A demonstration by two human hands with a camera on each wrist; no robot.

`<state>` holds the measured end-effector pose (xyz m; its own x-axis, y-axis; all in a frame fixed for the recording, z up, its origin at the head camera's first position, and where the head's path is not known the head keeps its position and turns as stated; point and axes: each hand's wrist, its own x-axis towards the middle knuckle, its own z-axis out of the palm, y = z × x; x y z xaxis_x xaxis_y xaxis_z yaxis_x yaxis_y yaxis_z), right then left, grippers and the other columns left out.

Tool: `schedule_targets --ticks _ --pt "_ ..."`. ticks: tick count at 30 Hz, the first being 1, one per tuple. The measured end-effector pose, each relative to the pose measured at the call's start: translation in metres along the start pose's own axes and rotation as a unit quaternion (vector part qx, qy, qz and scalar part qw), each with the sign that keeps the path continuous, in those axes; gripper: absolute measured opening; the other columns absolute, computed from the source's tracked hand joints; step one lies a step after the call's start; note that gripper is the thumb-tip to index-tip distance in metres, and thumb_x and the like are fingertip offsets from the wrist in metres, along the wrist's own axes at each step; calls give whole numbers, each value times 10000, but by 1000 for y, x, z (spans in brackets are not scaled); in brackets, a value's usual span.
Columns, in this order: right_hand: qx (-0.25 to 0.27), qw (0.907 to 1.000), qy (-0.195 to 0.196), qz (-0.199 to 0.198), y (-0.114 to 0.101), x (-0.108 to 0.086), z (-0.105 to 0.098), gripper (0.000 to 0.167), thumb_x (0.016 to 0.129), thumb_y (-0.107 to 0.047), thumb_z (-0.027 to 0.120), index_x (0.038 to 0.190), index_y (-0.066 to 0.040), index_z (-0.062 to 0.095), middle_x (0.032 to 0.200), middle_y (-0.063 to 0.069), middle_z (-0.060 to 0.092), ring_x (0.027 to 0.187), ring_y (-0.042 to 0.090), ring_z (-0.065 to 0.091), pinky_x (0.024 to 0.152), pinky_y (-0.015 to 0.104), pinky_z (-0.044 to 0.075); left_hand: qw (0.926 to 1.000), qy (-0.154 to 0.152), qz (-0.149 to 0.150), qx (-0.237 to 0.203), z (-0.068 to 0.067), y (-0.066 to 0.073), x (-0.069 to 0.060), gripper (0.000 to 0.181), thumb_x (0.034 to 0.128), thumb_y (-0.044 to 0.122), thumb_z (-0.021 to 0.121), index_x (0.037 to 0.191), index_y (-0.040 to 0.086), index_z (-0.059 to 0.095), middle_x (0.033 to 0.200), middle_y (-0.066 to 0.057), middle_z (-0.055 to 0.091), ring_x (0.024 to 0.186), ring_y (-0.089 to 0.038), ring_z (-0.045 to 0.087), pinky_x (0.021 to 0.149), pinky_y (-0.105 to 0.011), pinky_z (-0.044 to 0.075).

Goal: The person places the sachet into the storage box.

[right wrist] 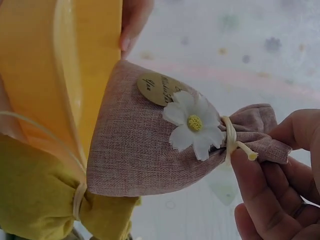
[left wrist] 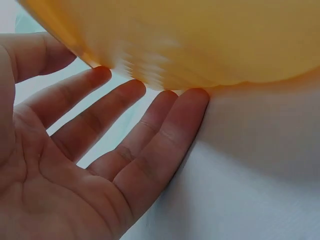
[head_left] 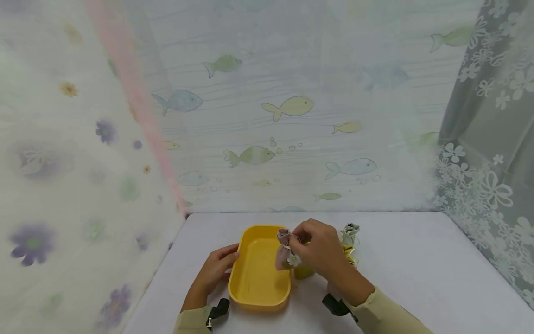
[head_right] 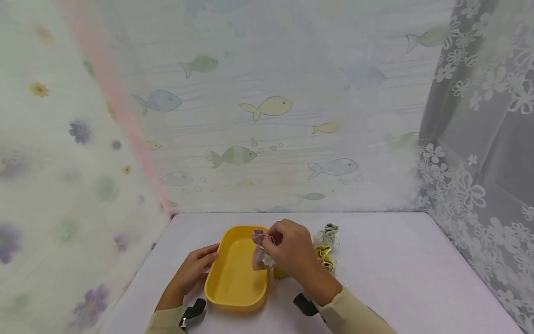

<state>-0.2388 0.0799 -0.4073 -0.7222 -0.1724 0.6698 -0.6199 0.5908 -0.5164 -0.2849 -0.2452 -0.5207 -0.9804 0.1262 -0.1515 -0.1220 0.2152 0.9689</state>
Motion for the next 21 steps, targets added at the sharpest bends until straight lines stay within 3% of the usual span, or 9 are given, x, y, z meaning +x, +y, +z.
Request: schedule_targets --ticks 8,21 --pt "495 9967 -231 601 2 13 13 134 863 -208 826 787 -250 725 721 -157 617 622 38 555 562 201 545 9998 189 -111 -40 3 0 -3 528 992 388 668 1459 152 603 1439 -106 631 1137 -241 694 881 -427 636" --pt "633 9928 -555 855 6 28 42 111 892 -253 799 795 -253 745 737 -159 650 644 37 603 598 202 567 9998 172 -37 -128 0 -3 -1 517 1002 379 654 1473 173 596 1469 -113 611 1171 -260 689 928 -434 620"
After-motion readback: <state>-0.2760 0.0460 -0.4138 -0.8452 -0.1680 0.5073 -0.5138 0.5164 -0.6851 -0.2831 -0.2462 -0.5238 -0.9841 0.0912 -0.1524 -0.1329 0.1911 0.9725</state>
